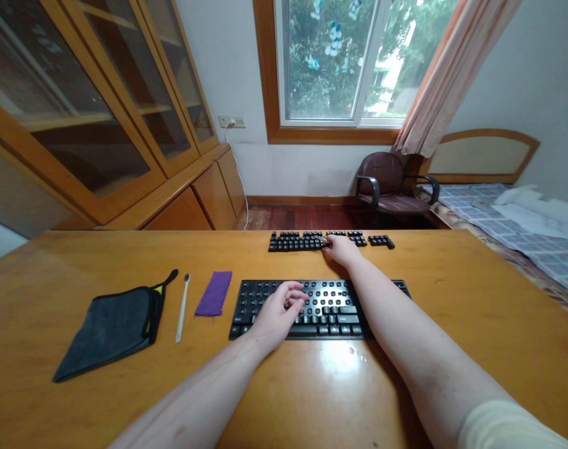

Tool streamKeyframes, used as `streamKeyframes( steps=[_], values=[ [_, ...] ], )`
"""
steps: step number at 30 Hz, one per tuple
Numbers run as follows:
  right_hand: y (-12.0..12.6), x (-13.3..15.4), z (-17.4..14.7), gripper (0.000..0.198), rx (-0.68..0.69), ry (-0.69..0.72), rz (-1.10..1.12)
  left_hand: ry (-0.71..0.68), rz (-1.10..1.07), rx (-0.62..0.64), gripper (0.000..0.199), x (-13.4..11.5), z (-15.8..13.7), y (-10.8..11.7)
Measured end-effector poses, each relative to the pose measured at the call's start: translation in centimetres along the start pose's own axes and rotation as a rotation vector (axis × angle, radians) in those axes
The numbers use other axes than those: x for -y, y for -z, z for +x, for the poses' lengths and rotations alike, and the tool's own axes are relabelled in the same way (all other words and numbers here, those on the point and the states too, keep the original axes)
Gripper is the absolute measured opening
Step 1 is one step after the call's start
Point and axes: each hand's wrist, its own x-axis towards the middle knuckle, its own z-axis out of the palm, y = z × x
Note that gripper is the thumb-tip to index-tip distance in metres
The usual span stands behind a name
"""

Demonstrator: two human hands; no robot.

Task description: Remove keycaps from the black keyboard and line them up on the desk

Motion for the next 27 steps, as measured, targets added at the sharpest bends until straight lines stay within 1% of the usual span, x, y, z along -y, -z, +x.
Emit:
streamKeyframes(
  steps=[3, 5, 8, 10, 12, 13, 14, 16, 18, 20, 23, 25, 27],
  values=[
    [0.1, -0.2, -0.1, 0.019, -0.065, -0.006, 0.063, -0.012, 0.026, -0.001, 0.026, 0.0, 0.0, 0.0],
    [0.6, -0.4, -0.2, 0.022, -0.153, 0.003, 0.155, -0.028, 0.064, 0.004, 0.025, 0.1, -0.1, 0.0],
    [2.2, -0.5, -0.7, 0.031, -0.346, 0.059, 0.379, -0.078, 0.169, 0.022, 0.022, 0.2, -0.2, -0.1],
    [3.4, -0.2, -1.7, 0.037, -0.46, 0.073, 0.571, -0.132, 0.287, 0.043, 0.019, 0.0, -0.4, -0.1],
    [4.4, 0.4, -3.3, 0.042, -0.505, 0.055, 0.754, -0.189, 0.42, 0.072, 0.017, -0.2, -0.6, -0.1],
    [4.7, 0.7, -4.5, 0.046, -0.479, 0.054, 0.819, -0.214, 0.478, 0.089, 0.017, -0.4, -0.7, -0.1],
    [4.8, 1.0, -5.8, 0.049, -0.422, 0.059, 0.86, -0.235, 0.523, 0.104, 0.016, -0.5, -0.8, -0.1],
    [4.7, 1.2, -8.6, 0.053, -0.24, 0.081, 0.896, -0.275, 0.581, 0.131, 0.017, -0.7, -0.9, -0.1],
    [4.2, 1.2, -11.1, 0.049, -0.099, 0.077, 0.844, -0.32, 0.63, 0.17, 0.018, -0.8, -0.9, -0.1],
    [3.6, 1.0, -12.7, 0.043, -0.031, 0.055, 0.82, -0.368, 0.693, 0.224, 0.021, -0.8, -1.0, -0.2],
    [3.2, 1.1, -13.5, 0.032, 0.055, 0.074, 0.807, -0.416, 0.801, 0.32, 0.034, -1.0, -1.3, -0.5],
    [3.2, 1.6, -13.4, 0.027, 0.106, 0.139, 0.748, -0.432, 0.857, 0.377, 0.042, -1.1, -1.5, -0.7],
    [3.4, 2.1, -13.2, 0.023, 0.142, 0.204, 0.663, -0.439, 0.899, 0.416, 0.044, -1.1, -1.8, -0.9]
  ],
)
